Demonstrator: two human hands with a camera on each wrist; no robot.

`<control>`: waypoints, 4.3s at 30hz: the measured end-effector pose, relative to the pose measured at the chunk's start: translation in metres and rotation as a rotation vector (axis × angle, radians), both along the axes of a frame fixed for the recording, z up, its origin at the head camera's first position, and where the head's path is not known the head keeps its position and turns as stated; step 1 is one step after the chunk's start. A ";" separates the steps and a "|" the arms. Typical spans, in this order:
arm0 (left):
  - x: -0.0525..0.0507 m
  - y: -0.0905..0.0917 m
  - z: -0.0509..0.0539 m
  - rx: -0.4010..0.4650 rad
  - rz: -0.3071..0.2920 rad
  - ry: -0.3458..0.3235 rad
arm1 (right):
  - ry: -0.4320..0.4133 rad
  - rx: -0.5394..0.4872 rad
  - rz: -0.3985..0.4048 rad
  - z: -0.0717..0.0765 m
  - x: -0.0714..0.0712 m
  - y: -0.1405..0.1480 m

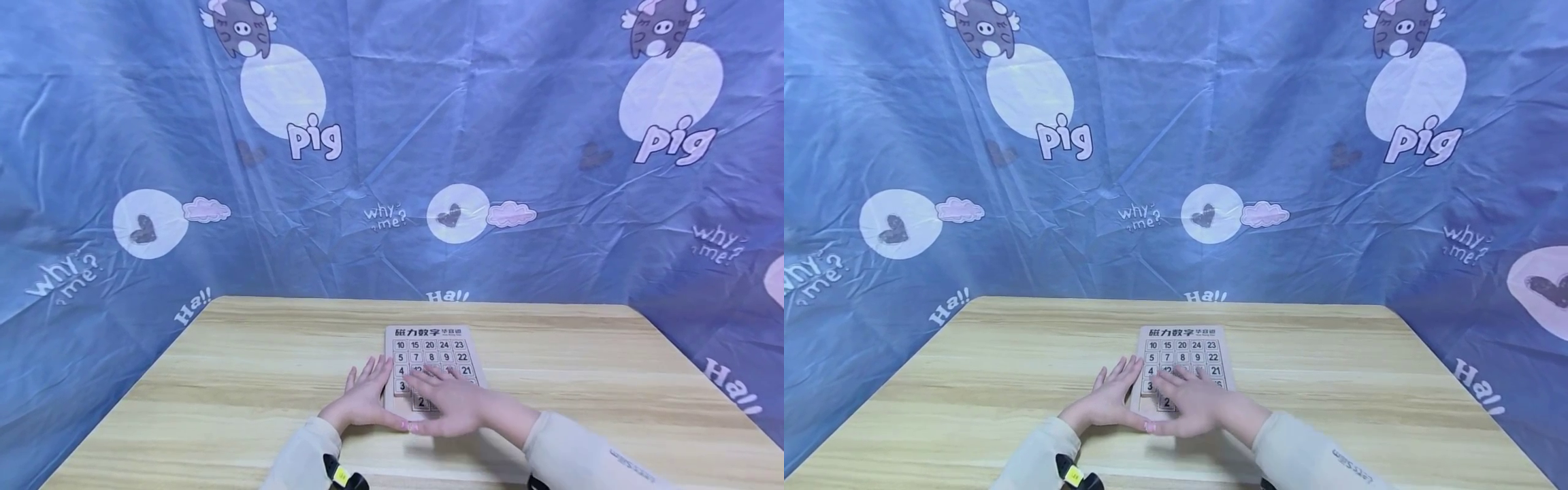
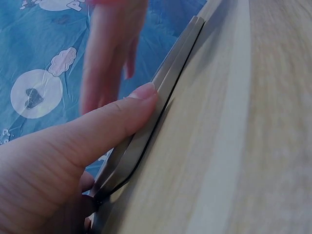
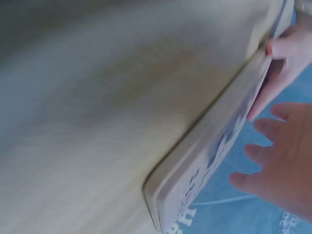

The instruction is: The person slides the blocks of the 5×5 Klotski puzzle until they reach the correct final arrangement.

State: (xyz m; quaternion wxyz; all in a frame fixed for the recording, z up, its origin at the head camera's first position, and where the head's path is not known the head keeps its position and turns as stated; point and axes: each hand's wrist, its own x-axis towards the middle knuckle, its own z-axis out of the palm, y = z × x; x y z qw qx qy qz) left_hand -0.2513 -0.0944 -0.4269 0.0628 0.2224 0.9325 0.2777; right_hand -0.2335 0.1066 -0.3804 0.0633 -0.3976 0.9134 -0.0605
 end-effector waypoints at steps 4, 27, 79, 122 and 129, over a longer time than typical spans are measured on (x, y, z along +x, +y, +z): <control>0.001 -0.001 0.001 -0.001 -0.002 0.000 | -0.012 -0.020 -0.079 0.000 -0.020 -0.012; 0.002 0.001 0.005 -0.009 -0.002 -0.008 | -0.044 -0.016 -0.217 -0.011 -0.055 -0.036; 0.004 0.000 0.005 0.017 0.001 -0.003 | -0.104 -0.168 -0.431 -0.007 -0.046 0.045; 0.004 -0.001 0.004 0.014 0.001 -0.006 | -0.030 -0.124 -0.094 0.004 0.039 0.074; 0.004 -0.002 0.004 0.010 0.004 -0.007 | -0.021 -0.132 -0.067 -0.003 0.053 0.083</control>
